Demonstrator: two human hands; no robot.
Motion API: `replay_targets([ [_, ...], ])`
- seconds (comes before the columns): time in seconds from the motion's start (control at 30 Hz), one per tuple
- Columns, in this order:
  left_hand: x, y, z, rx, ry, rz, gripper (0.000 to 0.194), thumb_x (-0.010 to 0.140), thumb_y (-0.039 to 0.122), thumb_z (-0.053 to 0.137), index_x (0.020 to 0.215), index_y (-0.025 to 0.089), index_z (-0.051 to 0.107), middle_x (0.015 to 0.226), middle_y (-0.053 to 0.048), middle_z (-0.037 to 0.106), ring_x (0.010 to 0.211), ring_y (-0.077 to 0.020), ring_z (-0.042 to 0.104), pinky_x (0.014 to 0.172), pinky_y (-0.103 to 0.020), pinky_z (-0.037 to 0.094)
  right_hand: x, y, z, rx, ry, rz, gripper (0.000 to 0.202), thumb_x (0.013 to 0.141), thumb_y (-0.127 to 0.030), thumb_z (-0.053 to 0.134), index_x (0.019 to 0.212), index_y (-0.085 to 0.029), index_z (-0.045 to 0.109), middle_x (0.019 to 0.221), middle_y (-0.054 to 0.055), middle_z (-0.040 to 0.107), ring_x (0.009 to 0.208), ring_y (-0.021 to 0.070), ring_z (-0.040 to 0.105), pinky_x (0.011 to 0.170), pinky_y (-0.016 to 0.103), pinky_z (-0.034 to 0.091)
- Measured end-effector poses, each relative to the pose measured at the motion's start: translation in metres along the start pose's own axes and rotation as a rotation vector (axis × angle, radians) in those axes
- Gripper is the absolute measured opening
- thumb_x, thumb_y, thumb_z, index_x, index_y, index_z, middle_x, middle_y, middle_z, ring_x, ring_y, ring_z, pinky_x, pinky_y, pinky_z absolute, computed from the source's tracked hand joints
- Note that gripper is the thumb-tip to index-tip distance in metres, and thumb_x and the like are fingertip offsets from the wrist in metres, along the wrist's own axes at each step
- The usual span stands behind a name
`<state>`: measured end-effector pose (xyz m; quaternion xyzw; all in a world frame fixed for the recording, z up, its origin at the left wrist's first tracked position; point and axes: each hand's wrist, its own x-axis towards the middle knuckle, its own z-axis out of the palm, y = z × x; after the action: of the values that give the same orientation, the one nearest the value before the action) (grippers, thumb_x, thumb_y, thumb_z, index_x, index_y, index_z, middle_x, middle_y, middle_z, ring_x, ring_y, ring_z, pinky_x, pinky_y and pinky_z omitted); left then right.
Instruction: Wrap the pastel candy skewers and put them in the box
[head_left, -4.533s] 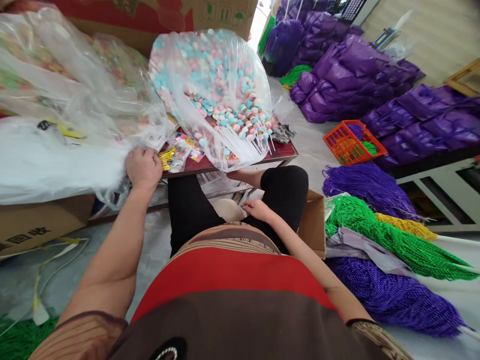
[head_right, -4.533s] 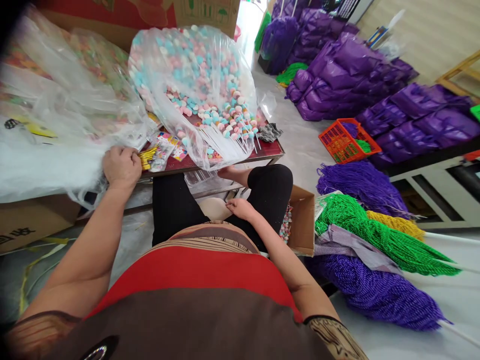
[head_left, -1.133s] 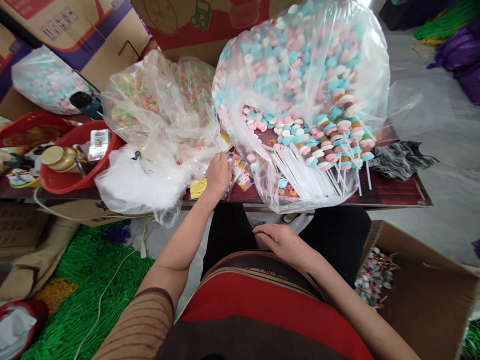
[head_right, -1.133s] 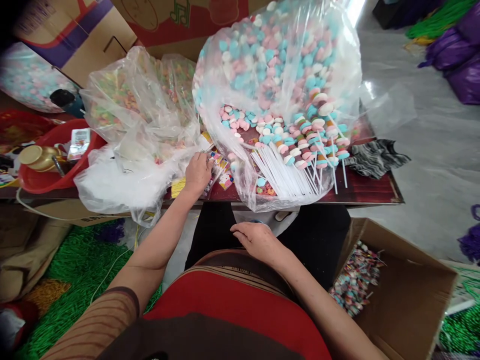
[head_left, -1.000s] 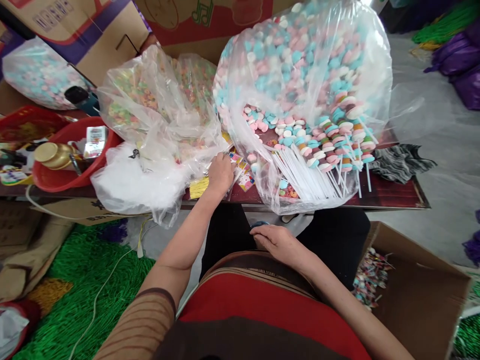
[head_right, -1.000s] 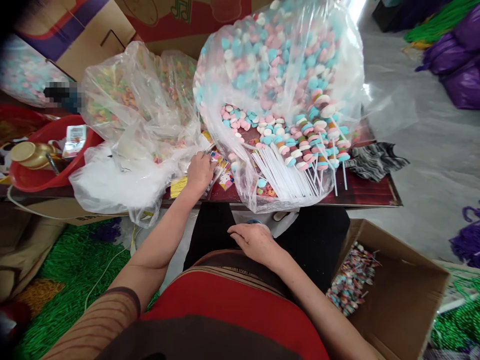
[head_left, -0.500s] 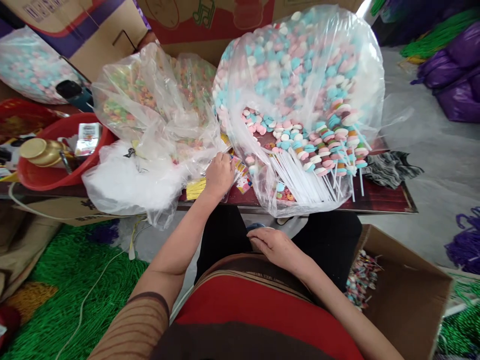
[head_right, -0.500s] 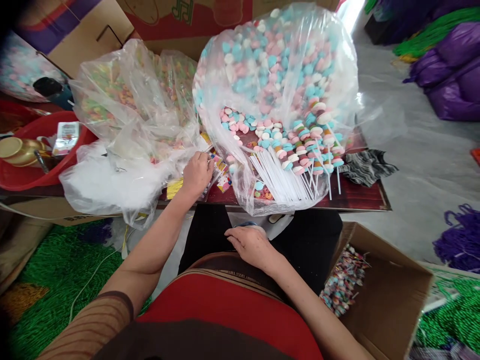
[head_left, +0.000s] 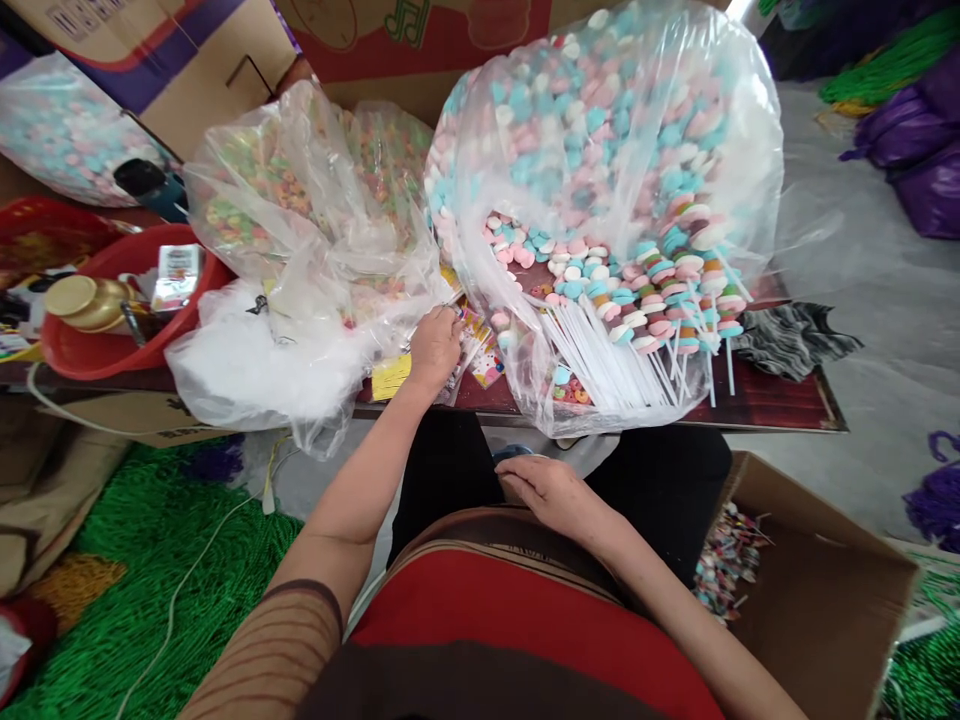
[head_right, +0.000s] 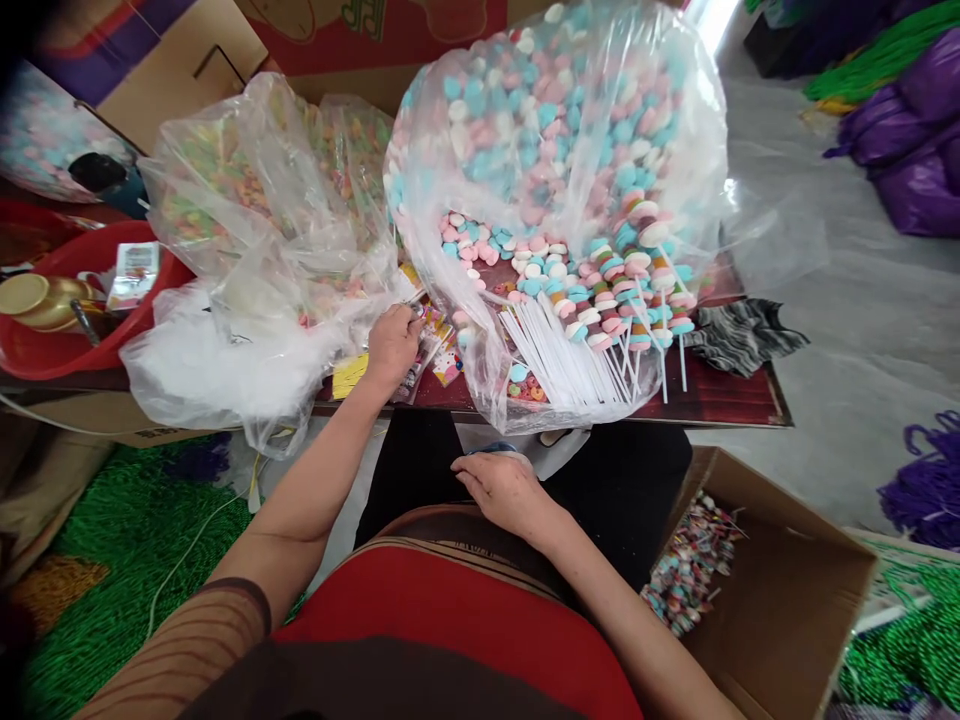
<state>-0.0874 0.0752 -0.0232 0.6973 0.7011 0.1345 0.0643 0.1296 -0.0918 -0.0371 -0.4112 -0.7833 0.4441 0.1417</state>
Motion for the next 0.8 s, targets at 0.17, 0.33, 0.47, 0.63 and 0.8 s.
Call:
replay_targets([
  [0.17, -0.007, 0.002, -0.012, -0.115, 0.133, 0.166, 0.021, 0.101, 0.026, 0.046, 0.09, 0.023, 0.064, 0.101, -0.009, 0.071, 0.1, -0.0237, 0.062, 0.095, -0.037, 0.048, 0.006, -0.003, -0.022, 0.177, 0.11, 0.006, 0.029, 0.1, -0.032, 0.049, 0.108, -0.022, 0.075, 0.104, 0.008, 0.081, 0.095, 0.0211, 0.076, 0.089, 0.036, 0.059],
  [0.33, -0.044, 0.031, -0.022, -0.196, 0.22, 0.545, 0.029, 0.103, 0.036, 0.045, 0.095, 0.025, 0.071, 0.106, -0.008, 0.074, 0.111, -0.0235, 0.064, 0.106, -0.044, 0.044, 0.018, -0.021, -0.062, 0.666, 0.423, 0.193, 0.048, 0.093, -0.059, 0.059, 0.119, -0.02, 0.072, 0.102, 0.009, 0.08, 0.085, 0.0207, 0.076, 0.071, 0.032, 0.063],
  [0.47, -0.07, 0.065, -0.023, -0.294, 0.095, 0.737, 0.032, 0.104, 0.033, 0.044, 0.094, 0.026, 0.074, 0.118, -0.007, 0.074, 0.124, -0.0239, 0.061, 0.116, -0.048, 0.038, 0.02, -0.026, -0.077, 0.836, 0.49, 0.213, 0.052, 0.081, -0.067, 0.071, 0.105, -0.021, 0.077, 0.09, 0.005, 0.078, 0.084, 0.0205, 0.075, 0.067, 0.03, 0.063],
  [0.63, -0.076, 0.086, -0.035, -0.485, -0.075, 0.627, 0.042, 0.099, 0.052, 0.053, 0.126, 0.023, 0.065, 0.144, -0.013, 0.062, 0.137, -0.0279, 0.055, 0.116, -0.046, 0.042, -0.001, -0.013, -0.072, 0.939, 0.623, 0.261, 0.053, 0.076, -0.066, 0.078, 0.105, -0.021, 0.077, 0.095, 0.004, 0.077, 0.073, 0.0175, 0.072, 0.065, 0.033, 0.064],
  [0.8, -0.071, 0.086, -0.039, -0.811, -0.502, 0.387, 0.053, 0.091, 0.052, 0.064, 0.133, 0.021, 0.061, 0.091, -0.003, 0.074, 0.083, -0.0175, 0.068, 0.078, -0.029, 0.054, -0.021, -0.005, -0.07, 0.838, 0.683, 0.258, 0.041, 0.086, -0.061, 0.07, 0.106, -0.026, 0.076, 0.088, 0.002, 0.075, 0.075, 0.0178, 0.071, 0.072, 0.035, 0.062],
])
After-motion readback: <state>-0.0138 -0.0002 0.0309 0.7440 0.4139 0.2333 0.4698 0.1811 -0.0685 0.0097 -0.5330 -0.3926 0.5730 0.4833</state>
